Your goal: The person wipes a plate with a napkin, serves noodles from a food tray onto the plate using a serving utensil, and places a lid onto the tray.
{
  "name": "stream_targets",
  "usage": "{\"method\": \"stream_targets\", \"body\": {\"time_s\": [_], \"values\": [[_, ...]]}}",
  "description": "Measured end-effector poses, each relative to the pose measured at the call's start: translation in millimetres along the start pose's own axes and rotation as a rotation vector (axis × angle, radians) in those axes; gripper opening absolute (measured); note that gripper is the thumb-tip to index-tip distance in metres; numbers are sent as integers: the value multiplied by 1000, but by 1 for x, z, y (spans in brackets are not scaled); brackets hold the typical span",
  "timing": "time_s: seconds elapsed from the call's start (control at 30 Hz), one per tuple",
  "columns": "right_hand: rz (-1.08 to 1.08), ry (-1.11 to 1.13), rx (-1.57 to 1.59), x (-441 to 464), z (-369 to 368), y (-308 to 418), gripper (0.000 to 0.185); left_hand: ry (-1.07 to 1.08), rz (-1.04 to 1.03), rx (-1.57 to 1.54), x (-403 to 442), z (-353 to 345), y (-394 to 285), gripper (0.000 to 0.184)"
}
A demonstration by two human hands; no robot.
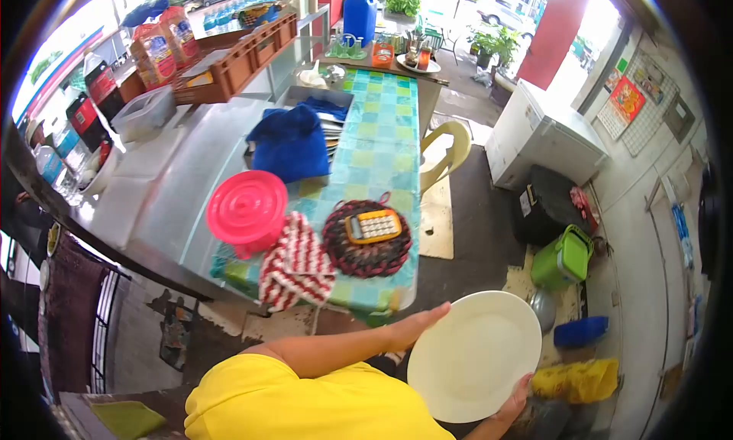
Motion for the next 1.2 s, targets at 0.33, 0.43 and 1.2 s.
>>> {"method": "stream_targets", "body": {"time_s": [0.33, 0.43, 1.2], "values": [[-114, 141, 227, 263, 53, 81, 62, -46, -120, 374, 282, -64, -70, 57], [-142, 90, 103, 368, 91, 70, 61, -60, -134, 256, 363, -51, -88, 52], [-662, 1050, -42, 1043, -346, 69, 51, -643, -1233, -409, 603, 52, -503, 62]]}}
Point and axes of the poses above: each hand's wrist, its own x-axis towards the middle knuckle, its own z-axis out of the back of the hand, y = z × x, the point moved 1 cm from there along x, towards the middle knuckle, and after that the axes turned 5 degrees about -x, right-handed, at the moved point
